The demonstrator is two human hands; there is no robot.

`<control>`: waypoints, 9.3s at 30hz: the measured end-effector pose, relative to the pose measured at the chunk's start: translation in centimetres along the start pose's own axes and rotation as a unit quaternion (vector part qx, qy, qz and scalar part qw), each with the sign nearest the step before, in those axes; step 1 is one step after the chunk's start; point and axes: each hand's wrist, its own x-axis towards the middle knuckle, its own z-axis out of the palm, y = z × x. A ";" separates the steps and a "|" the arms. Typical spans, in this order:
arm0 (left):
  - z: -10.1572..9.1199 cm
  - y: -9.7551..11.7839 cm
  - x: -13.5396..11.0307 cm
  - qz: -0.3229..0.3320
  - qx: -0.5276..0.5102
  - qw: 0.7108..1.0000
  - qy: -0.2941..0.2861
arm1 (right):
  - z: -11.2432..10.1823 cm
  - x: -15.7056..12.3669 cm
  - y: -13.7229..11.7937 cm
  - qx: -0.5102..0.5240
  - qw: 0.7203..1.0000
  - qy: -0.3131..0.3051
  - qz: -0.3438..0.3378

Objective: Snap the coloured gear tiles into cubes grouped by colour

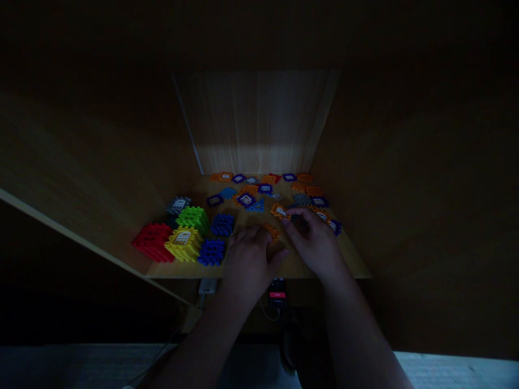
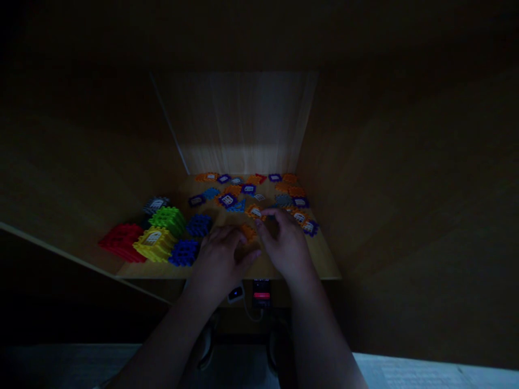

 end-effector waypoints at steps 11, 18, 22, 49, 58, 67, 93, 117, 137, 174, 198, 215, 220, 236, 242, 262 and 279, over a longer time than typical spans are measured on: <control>0.3 -0.5 0.2 0.001 -0.106 0.994 0.030 | 0.1 0.1 0.2 0.009 1.000 0.002 -0.013; 0.6 -0.8 0.1 0.046 -0.104 0.993 0.016 | 0.1 0.1 0.2 0.016 1.000 -0.003 -0.006; 0.7 -1.1 0.1 0.046 -0.140 0.988 0.049 | 0.1 0.1 0.1 0.014 1.000 -0.005 0.001; 0.1 -2.0 -0.2 -0.045 -0.235 0.961 0.136 | 0.5 -0.5 -0.5 0.282 0.951 -0.073 0.107; 0.4 -1.3 -0.1 0.012 -0.162 0.972 0.167 | 1.2 -0.2 -1.3 0.442 0.870 -0.046 0.214; 0.6 -1.0 -0.4 0.069 -0.149 0.974 0.157 | 1.0 -0.2 -1.6 0.439 0.866 -0.090 0.223; -0.9 -1.3 -0.2 -0.010 -0.306 0.941 0.141 | 2.2 -0.6 -3.5 0.572 0.759 -0.080 0.302; -0.2 -1.9 0.2 -0.042 -0.233 0.961 0.145 | 2.2 -0.6 -2.4 0.359 0.924 -0.012 0.132; 0.0 -1.6 0.0 -0.028 -0.226 0.957 0.178 | 1.0 -0.6 -1.7 0.350 0.925 -0.113 0.099; -0.1 -1.8 0.4 -0.051 -0.235 0.960 0.145 | 0.2 -0.5 -1.0 -0.030 0.979 -0.072 -0.186; 0.4 -1.4 0.3 -0.014 -0.158 0.983 0.093 | 0.5 -0.3 -0.6 -0.059 0.984 -0.101 -0.132; 0.3 -0.6 0.2 -0.009 -0.062 0.997 0.040 | -0.4 0.1 0.6 -0.204 0.976 0.004 -0.071; 0.4 -0.6 0.2 -0.013 -0.060 0.997 0.045 | -1.2 0.0 2.8 -0.275 0.960 0.057 -0.022; 0.6 -0.6 0.2 -0.001 -0.040 0.998 0.048 | -0.7 0.3 2.5 -0.257 0.965 0.013 -0.051; 0.6 -0.6 0.3 0.003 -0.008 1.000 0.030 | -0.7 0.3 2.3 -0.251 0.967 0.016 -0.049; 1.3 -0.8 0.2 -0.045 -0.012 0.995 0.085 | 0.5 0.2 0.6 -0.083 0.988 -0.079 -0.101; 0.9 -0.7 0.5 -0.055 -0.011 0.997 0.056 | 0.4 0.1 0.3 -0.117 0.977 -0.135 -0.121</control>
